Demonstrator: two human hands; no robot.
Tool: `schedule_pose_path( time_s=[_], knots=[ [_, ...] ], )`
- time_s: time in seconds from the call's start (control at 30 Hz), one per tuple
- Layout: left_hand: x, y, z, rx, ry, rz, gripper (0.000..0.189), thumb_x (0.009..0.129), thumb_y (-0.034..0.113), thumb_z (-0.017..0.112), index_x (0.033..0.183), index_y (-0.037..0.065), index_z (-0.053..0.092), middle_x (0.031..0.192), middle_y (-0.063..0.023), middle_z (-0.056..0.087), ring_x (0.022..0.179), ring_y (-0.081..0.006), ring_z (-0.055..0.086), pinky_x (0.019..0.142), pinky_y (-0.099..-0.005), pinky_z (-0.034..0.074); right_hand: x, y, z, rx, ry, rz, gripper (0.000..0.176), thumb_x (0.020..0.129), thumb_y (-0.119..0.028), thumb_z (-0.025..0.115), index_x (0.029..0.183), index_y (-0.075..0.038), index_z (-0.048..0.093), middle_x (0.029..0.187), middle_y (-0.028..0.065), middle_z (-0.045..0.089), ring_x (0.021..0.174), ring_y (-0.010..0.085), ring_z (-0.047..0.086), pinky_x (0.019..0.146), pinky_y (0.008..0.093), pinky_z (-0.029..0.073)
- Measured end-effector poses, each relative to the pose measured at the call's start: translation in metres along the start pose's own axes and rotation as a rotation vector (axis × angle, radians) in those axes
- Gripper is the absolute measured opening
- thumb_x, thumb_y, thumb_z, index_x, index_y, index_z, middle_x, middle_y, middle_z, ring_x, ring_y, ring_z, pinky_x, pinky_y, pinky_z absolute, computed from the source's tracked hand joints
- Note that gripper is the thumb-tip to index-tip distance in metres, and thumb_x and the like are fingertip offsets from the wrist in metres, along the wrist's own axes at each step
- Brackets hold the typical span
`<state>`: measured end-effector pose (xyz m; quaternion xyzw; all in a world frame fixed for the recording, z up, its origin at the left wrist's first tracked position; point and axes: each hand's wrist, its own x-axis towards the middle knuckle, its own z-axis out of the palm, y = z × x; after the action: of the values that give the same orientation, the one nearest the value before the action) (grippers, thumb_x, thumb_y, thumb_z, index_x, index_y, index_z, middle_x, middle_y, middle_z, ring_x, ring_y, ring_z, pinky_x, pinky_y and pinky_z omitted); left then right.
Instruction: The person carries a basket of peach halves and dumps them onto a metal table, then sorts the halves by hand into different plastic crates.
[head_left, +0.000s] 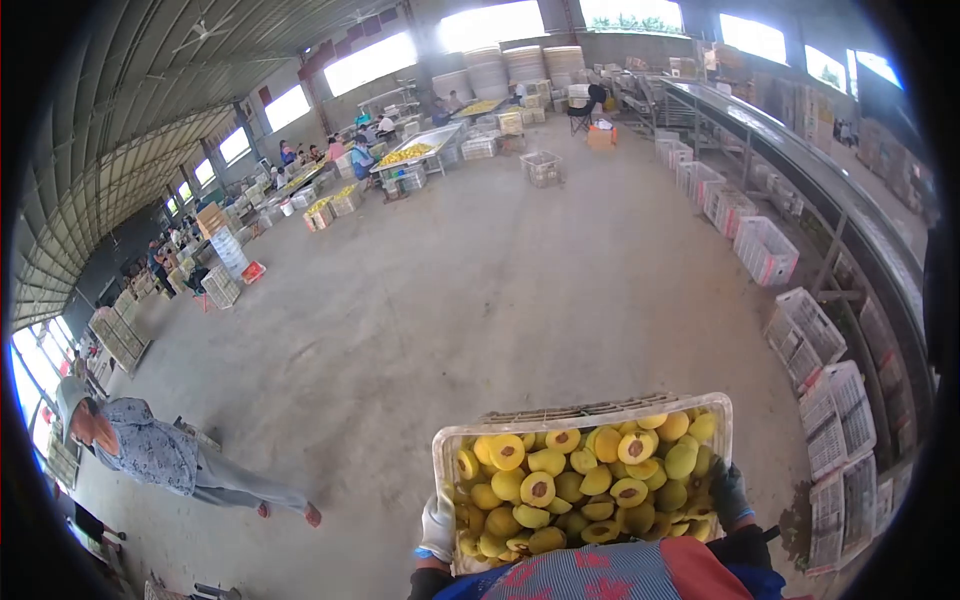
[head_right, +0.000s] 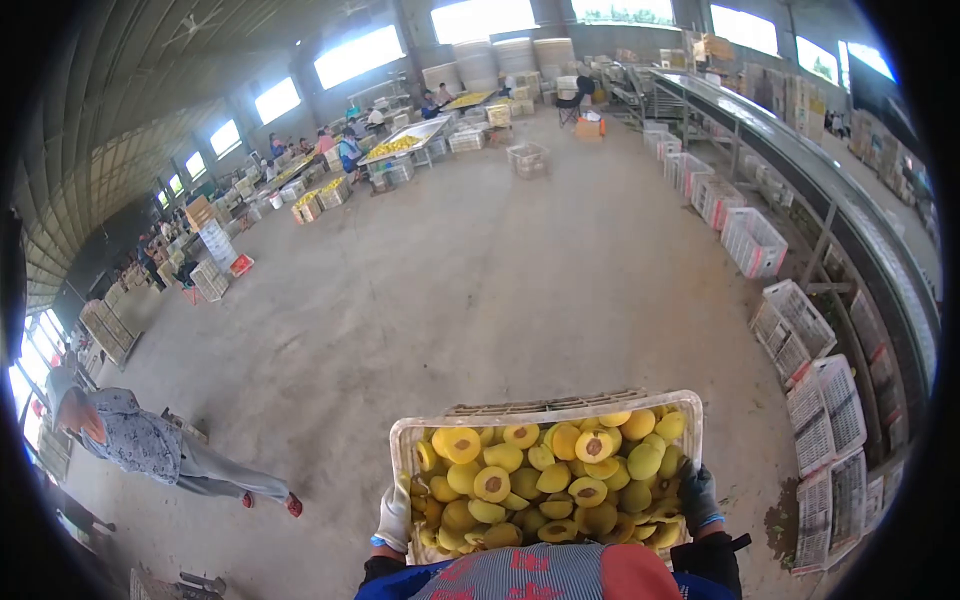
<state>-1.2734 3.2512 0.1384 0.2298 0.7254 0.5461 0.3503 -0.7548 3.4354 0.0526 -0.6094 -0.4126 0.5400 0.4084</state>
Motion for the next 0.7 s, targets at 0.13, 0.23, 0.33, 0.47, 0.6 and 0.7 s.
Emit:
schedule_pose_path(
  time_s=[0.13, 0.23, 0.33, 0.47, 0.6, 0.7],
  knots=[
    [0.128, 0.059, 0.059, 0.058, -0.075, -0.087, 0.056, 0.103, 0.054, 0.051, 0.105, 0.001, 0.068, 0.081, -0.0078, 0.069, 0.066, -0.0164, 0.065, 0.059, -0.0318, 0.054, 0.117, -0.033, 0.03, 0.021, 0.051, -0.072, 0.034, 0.106, -0.044, 0.055, 0.112, -0.012, 0.066, 0.07, -0.0073, 0.054, 0.054, 0.0068, 0.047, 0.05, 0.0254, 0.041],
    [0.227, 0.089, 0.131, 0.092, -0.067, -0.029, 0.054, 0.102, 0.052, 0.051, 0.105, 0.001, 0.069, 0.082, -0.0078, 0.069, 0.067, -0.0169, 0.065, 0.061, -0.0328, 0.054, 0.228, -0.039, 0.038, 0.129, 0.152, -0.15, 0.039, 0.106, -0.04, 0.057, 0.121, -0.005, 0.068, 0.087, -0.004, 0.066, 0.068, 0.0053, 0.057, 0.056, 0.0248, 0.046],
    [0.322, 0.098, 0.211, 0.155, -0.085, 0.014, 0.052, 0.102, 0.05, 0.052, 0.104, 0.001, 0.07, 0.084, -0.0086, 0.07, 0.072, -0.0173, 0.065, 0.066, -0.034, 0.053, 0.336, -0.06, 0.028, 0.073, 0.083, 0.007, 0.049, 0.105, -0.043, 0.057, 0.129, -0.001, 0.065, 0.109, 0.0039, 0.072, 0.088, 0.0123, 0.066, 0.075, 0.0288, 0.055],
    [0.472, 0.114, 0.302, 0.246, -0.064, 0.135, 0.051, 0.103, 0.048, 0.051, 0.104, 0.0, 0.07, 0.091, -0.0112, 0.071, 0.08, -0.0172, 0.066, 0.069, -0.0355, 0.054, 0.492, -0.098, 0.063, 0.239, 0.146, -0.064, 0.039, 0.106, -0.041, 0.057, 0.12, -0.006, 0.067, 0.093, -0.0016, 0.068, 0.073, 0.0088, 0.061, 0.063, 0.0271, 0.051],
    [0.563, 0.185, 0.374, 0.122, -0.078, -0.026, 0.051, 0.104, 0.046, 0.051, 0.104, -0.002, 0.069, 0.084, -0.0098, 0.07, 0.071, -0.0164, 0.067, 0.063, -0.0333, 0.054, 0.642, -0.142, 0.081, 0.113, 0.14, -0.097, 0.034, 0.106, -0.038, 0.057, 0.116, -0.007, 0.068, 0.087, -0.0053, 0.065, 0.069, 0.0062, 0.056, 0.058, 0.0247, 0.047],
    [0.628, 0.223, 0.419, 0.06, -0.103, -0.026, 0.06, 0.102, 0.055, 0.048, 0.102, -0.001, 0.068, 0.079, -0.0099, 0.069, 0.063, -0.0185, 0.065, 0.057, -0.0317, 0.054, 0.714, -0.209, 0.119, 0.098, 0.147, 0.031, 0.027, 0.105, -0.038, 0.059, 0.103, -0.012, 0.066, 0.065, -0.0046, 0.055, 0.047, 0.0093, 0.048, 0.044, 0.0281, 0.038]
  ],
)
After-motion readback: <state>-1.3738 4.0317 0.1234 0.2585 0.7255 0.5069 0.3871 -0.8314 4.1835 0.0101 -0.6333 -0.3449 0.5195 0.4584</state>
